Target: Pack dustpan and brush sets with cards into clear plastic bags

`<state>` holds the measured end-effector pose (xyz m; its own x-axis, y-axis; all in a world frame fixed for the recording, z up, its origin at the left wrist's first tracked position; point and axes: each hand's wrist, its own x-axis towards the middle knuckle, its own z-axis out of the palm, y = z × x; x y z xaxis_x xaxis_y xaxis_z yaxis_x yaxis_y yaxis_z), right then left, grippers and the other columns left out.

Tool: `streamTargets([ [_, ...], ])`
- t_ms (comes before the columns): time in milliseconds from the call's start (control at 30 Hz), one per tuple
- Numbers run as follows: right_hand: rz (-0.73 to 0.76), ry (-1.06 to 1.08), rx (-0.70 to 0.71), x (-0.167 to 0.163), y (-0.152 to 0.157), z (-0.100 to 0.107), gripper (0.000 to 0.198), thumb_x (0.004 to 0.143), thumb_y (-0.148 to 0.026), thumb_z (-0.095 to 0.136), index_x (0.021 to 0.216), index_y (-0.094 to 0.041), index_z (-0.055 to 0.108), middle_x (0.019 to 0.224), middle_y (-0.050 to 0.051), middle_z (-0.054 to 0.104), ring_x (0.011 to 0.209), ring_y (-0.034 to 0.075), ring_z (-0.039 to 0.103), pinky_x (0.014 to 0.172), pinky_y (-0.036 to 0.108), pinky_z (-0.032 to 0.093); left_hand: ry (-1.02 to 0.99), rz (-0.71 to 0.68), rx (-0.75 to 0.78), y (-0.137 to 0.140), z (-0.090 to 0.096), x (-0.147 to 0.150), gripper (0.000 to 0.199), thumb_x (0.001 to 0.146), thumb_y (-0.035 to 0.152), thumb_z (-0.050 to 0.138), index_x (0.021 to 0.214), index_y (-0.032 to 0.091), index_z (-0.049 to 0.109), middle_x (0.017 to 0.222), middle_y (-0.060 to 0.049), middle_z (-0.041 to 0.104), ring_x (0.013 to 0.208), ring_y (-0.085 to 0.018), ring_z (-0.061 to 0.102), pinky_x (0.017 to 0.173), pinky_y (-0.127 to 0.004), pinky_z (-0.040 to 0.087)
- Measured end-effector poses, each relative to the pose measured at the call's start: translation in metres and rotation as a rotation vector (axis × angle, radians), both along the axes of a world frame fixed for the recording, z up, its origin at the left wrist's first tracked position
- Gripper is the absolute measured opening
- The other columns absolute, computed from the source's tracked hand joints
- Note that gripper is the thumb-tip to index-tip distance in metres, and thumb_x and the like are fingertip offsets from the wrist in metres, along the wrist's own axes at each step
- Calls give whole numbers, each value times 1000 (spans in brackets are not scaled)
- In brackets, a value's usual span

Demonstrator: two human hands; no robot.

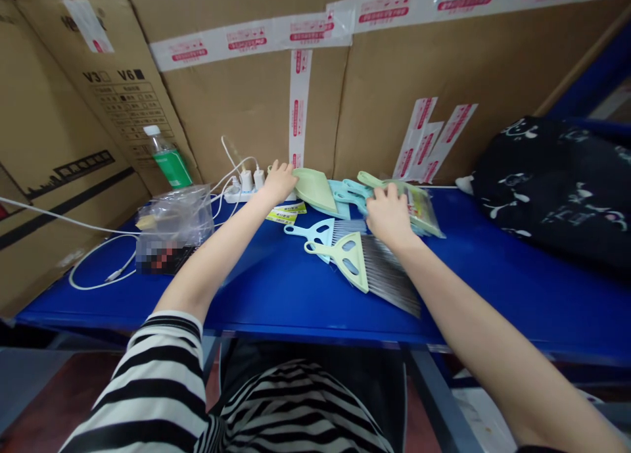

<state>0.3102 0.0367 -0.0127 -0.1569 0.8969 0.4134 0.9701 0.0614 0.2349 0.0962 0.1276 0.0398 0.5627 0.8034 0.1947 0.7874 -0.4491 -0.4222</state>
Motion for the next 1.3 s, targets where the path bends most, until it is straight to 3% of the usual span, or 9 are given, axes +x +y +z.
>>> streamTargets([
  [267,33,90,61,7,1,4,33,84,-17,45,104,-12,70,105,22,59,107,40,45,75,50,42,-33,-61,-85,2,-13,15,42,87,2,37,113,17,66,120,-12,58,122,-24,48,108,-43,30],
  [400,53,42,11,6,1,3,30,82,-14,45,98,-12,71,105,21,59,106,38,46,77,48,42,-51,-25,-116,3,-24,33,39,85,5,43,115,17,65,118,-14,60,118,-25,51,98,-39,40],
  [567,76,-14,-13,8,2,2,25,80,-15,49,90,-13,72,103,20,60,106,37,46,77,45,42,-54,39,-140,-2,-26,46,38,85,4,42,115,11,64,118,-18,60,117,-28,51,92,-40,42],
  [833,165,33,-6,18,7,-4,25,83,-23,49,90,-14,71,101,20,60,105,38,44,74,47,42,-29,-79,-143,-55,-15,44,39,86,5,41,119,11,60,124,-17,57,118,-27,50,94,-39,40],
  [967,201,46,39,15,3,-6,28,83,-24,46,91,-17,72,102,19,62,104,39,44,75,50,42,20,-165,-166,-88,-15,30,34,88,5,39,111,11,63,113,-17,62,113,-26,55,90,-36,43],
  [1133,246,73,63,1,-8,-4,31,84,-25,44,93,-18,73,111,18,62,107,39,45,81,56,39,103,-147,-209,-120,-21,5,32,88,5,41,111,12,62,106,-14,65,106,-24,60,85,-34,46],
  [1300,365,129,-54,-13,-18,-1,32,86,-32,44,96,-21,72,106,15,66,101,36,49,79,52,40,45,-162,-251,-133,-31,-14,32,88,4,42,114,11,59,106,-14,66,101,-22,63,84,-33,47],
])
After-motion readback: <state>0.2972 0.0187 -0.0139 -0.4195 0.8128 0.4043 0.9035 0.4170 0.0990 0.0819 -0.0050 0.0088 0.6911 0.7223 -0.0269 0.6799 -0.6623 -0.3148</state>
